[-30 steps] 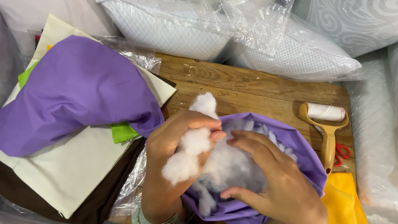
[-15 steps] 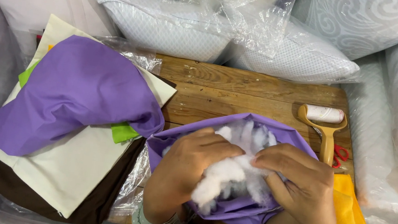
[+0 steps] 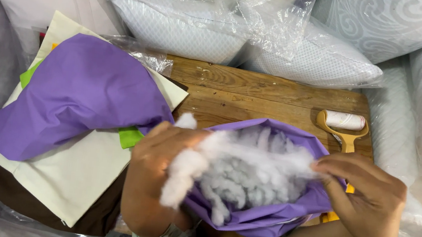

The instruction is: Manually stuffing a purple pillowcase with white fiberfill material at a workshop station.

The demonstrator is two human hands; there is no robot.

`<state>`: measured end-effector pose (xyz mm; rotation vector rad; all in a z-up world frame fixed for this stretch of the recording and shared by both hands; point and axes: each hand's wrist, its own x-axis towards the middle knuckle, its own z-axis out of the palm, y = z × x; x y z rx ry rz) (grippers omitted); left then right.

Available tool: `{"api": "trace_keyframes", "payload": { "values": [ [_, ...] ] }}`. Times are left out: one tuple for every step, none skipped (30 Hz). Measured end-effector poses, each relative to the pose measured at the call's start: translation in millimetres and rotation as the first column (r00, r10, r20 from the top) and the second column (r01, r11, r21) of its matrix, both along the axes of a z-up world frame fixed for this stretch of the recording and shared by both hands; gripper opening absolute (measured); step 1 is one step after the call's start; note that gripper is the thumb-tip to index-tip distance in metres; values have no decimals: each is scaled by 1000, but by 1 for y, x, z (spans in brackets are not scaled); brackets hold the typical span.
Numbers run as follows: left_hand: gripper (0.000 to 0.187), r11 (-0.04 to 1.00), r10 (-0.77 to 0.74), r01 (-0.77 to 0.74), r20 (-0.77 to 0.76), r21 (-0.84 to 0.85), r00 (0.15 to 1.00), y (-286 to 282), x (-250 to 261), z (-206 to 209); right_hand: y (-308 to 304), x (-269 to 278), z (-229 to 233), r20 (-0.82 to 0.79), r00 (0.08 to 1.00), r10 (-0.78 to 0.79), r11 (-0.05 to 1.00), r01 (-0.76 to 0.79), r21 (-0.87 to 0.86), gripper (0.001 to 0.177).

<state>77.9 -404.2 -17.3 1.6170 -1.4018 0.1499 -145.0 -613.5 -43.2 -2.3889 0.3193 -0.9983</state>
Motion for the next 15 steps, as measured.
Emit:
{"api": "trace_keyframes", "payload": {
  "values": [
    [35, 994, 110, -110, -1, 4, 994, 5, 2, 0, -4, -5, -2, -32, 994, -104, 994, 103, -29, 12],
    [35, 994, 112, -112, -4, 5, 994, 5, 1, 1, -4, -6, -4, -36, 994, -101, 995, 100, -29, 12],
    [30, 977, 201, -204, -53, -60, 978, 5, -1, 1, -4, -6, -7, -66, 984, -166, 985, 168, 36, 16],
    [32, 948, 285, -297, -108, -119, 952, 5, -2, 2, -5, -7, -9, -100, 969, -227, 967, 237, 98, 20],
    [32, 947, 287, -299, -110, -120, 952, 4, -2, 0, 0, 0, -4, -101, 969, -225, 967, 235, 97, 20],
    [18, 947, 264, -277, -97, -163, 960, 3, -3, -2, 6, 7, 0, -90, 983, -161, 985, 166, 54, 12],
    [10, 945, 243, -255, -82, -205, 966, 2, -4, -4, 11, 13, 4, -83, 992, -94, 995, 95, 11, 5],
    [10, 944, 247, -259, -84, -205, 965, 0, -8, 0, 16, 25, 1, -84, 992, -91, 996, 92, 11, 5],
    [14, 956, 226, -241, -102, -167, 969, -1, -11, 5, 21, 37, -1, -109, 994, 4, 1000, -6, -15, 1],
    [19, 966, 207, -222, -121, -130, 971, -3, -15, 9, 27, 50, -4, -137, 986, 98, 994, -104, -38, 5],
    [19, 966, 208, -224, -124, -129, 970, -3, -13, 8, 25, 63, -20, -141, 985, 100, 994, -106, -38, 5],
    [11, 975, 180, -193, -111, -114, 977, -3, -12, 6, 24, 75, -37, -401, 911, 91, 992, -117, -40, 8],
    [5, 982, 152, -162, -99, -96, 983, -3, -11, 5, 23, 88, -54, -633, 771, 77, 991, -129, -37, 14],
    [5, 982, 155, -164, -103, -91, 983, -3, -13, 4, 19, 87, -58, -636, 768, 80, 991, -131, -32, 14],
    [4, 973, 189, -200, -100, -117, 977, -2, -13, 4, 15, 88, -61, -628, 775, 68, 993, -116, -37, 14]
  ]
}}
